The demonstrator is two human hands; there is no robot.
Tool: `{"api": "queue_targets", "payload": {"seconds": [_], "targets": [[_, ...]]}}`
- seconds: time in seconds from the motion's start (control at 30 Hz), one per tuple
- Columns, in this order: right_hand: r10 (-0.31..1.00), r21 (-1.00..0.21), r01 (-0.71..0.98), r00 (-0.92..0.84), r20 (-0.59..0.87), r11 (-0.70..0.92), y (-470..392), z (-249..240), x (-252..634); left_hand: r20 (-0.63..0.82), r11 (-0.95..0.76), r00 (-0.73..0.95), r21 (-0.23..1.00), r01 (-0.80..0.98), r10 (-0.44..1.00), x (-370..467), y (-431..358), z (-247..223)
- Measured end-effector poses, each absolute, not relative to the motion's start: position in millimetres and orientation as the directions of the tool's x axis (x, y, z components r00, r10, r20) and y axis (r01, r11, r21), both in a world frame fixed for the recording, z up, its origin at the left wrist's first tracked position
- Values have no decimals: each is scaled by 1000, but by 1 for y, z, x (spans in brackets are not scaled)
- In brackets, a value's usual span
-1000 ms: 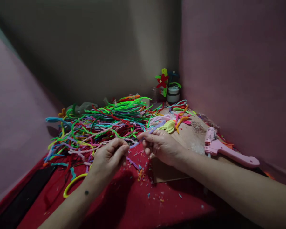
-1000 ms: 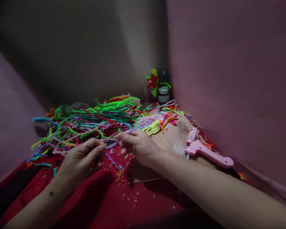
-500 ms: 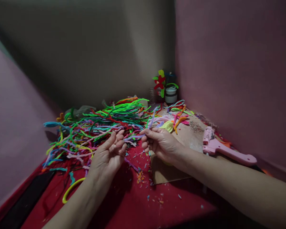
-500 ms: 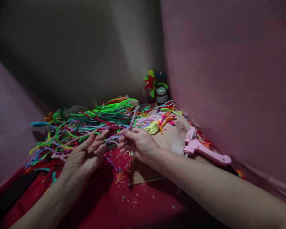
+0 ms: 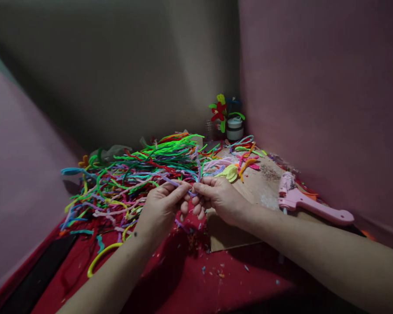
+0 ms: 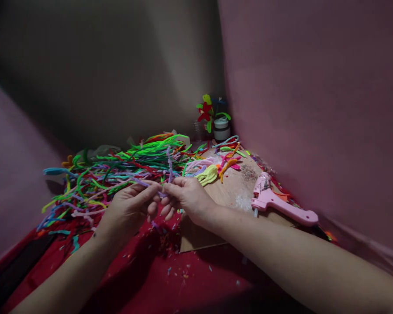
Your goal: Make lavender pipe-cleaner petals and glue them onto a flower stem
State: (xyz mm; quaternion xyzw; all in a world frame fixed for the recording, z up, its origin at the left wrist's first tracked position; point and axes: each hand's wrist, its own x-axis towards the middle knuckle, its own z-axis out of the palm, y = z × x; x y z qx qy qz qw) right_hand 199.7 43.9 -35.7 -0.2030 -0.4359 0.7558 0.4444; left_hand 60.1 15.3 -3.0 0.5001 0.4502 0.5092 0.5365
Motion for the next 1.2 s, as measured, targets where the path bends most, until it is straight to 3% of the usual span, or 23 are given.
{"api": "queue_targets", "payload": {"seconds": [0.1,0.23,0.47,0.87,1.07,1.2], "targets": [[839,-879,-433,-539,76,-199,44,-36,199,120,-130,81,983,129,990,60,16,1],[824,-898,-388,-563,54,-207,44,-35,200,165,-167,28,962,216,986,60,13,3],[786,-904,-340,-618,8,-259,44,-36,201,169,-163,-3,958,236,986,60,10,-2],[598,-917,-192,-800,-60,-349,45,-38,204,199,-191,-19,962,194,980,56,3,-4],[636,-925,-170,-767,-92,-339,41,-35,201,199,-196,2,964,177,980,55,3,-3],[666,-938,-124,-734,-133,-324,40,-33,202,85,-106,108,973,206,990,48,8,-7]]}}
